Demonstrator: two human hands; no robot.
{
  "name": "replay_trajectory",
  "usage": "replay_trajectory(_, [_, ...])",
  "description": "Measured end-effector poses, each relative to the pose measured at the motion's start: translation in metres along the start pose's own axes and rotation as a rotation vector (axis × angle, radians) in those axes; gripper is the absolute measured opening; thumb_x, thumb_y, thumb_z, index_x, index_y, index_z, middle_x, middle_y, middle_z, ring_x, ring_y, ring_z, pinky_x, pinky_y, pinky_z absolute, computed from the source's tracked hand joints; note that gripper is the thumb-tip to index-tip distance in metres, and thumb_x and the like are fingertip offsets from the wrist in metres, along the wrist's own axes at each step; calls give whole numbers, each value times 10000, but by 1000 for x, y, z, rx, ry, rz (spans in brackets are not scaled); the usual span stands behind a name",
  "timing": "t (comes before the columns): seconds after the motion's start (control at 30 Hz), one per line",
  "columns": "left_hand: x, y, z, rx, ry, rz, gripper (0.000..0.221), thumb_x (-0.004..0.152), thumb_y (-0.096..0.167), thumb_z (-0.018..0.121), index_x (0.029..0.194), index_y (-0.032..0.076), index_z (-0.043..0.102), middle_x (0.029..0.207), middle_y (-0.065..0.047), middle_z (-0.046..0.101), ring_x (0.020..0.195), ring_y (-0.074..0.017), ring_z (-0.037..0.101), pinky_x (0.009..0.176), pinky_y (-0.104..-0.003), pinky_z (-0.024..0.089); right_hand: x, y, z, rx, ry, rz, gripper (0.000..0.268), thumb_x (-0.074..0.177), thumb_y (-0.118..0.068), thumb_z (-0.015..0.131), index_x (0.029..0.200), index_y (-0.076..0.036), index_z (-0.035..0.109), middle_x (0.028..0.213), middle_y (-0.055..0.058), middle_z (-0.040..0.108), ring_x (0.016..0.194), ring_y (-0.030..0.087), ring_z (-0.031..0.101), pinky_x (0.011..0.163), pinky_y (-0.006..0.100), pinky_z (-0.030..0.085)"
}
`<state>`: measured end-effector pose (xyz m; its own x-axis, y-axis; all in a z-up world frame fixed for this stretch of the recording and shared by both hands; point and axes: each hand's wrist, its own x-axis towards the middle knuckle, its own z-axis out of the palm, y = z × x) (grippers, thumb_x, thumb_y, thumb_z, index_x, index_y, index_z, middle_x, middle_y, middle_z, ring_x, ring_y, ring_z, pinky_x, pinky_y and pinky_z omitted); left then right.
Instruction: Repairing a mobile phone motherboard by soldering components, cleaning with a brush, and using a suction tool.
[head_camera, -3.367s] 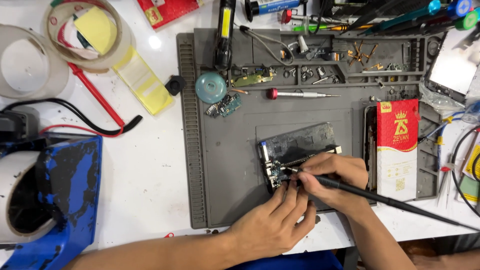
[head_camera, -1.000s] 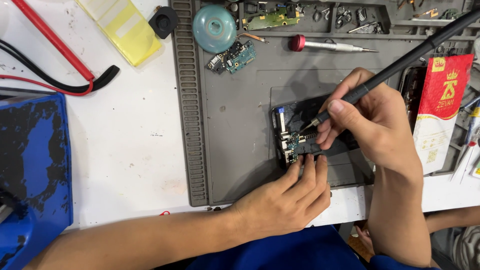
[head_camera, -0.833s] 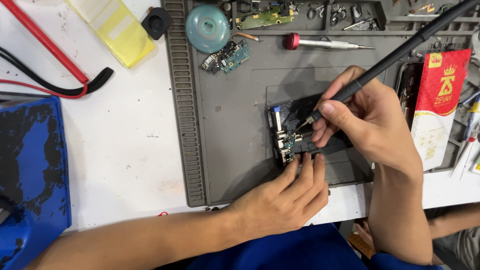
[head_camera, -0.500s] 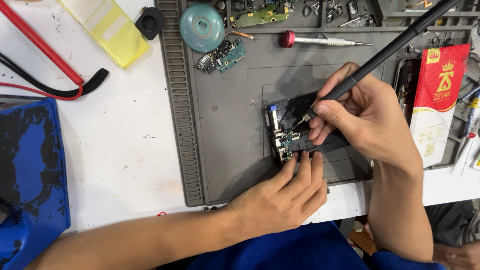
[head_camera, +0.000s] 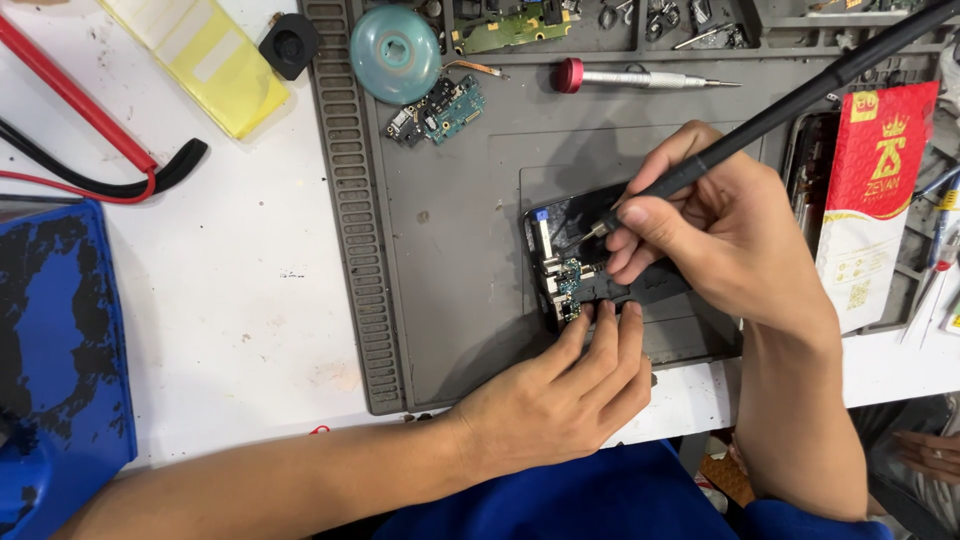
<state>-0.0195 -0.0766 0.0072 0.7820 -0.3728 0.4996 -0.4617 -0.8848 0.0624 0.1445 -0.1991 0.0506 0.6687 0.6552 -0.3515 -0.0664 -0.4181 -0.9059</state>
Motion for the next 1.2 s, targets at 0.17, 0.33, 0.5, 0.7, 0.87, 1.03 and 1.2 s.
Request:
replay_trajectory(0.17, [0,0,0,-1,4,2,233,1117,206,443,1140,124,659,1264,-137,703,1146,-221,666,1050,-311,549,0,1,-3,28,-6,-8,155,1008,-77,592,1034,8,465,691,188,679,588,251,760,531,308,697])
replay_trajectory(0.33, [-1,1,1,-7,6,-5,227,1114,216,457,1131,130,666,1268,-136,702,1161,-223,665,1061,-313,546,-1,0,-3,-6,4,6,186,1012,-127,587,984,3,457,663,191,682,564,253,757,503,303,679])
replay_trajectory(0.5, [-3,2,2,-16,19,-12,232,1120,242,470,1130,131,675,1250,-124,708,1157,-223,667,1056,-314,543,-2,3,-4,4,-6,8,183,1014,-126,586,1006,-8,447,659,169,658,574,236,748,504,293,667])
replay_trajectory(0.7, [-2,1,1,-3,14,-3,253,1108,189,434,1144,113,673,1263,-137,704,1156,-226,662,1061,-316,548,-2,4,-3,17,2,11,166,1006,-94,598,1011,0,461,668,183,669,576,243,751,520,289,669])
replay_trajectory(0.87, [1,-1,-1,-6,7,6,233,1118,212,442,1143,120,655,1264,-139,702,1150,-224,661,1046,-310,548,0,1,-2,18,-34,-34,145,1003,-70,592,1017,11,473,683,175,682,598,241,768,541,291,695])
replay_trajectory(1.03, [2,0,-1,-18,-9,18,231,1122,214,440,1153,115,646,1275,-149,697,1175,-240,653,1055,-319,550,0,0,-2,55,-32,-36,147,993,-67,610,1014,4,482,685,163,678,590,230,757,546,294,699])
replay_trajectory(1.2, [2,0,-1,-38,-23,24,221,1114,216,453,1163,122,646,1267,-141,700,1185,-253,653,1051,-323,543,0,-2,-2,71,-39,-17,148,976,-79,632,1008,2,513,689,159,696,611,223,775,550,284,704])
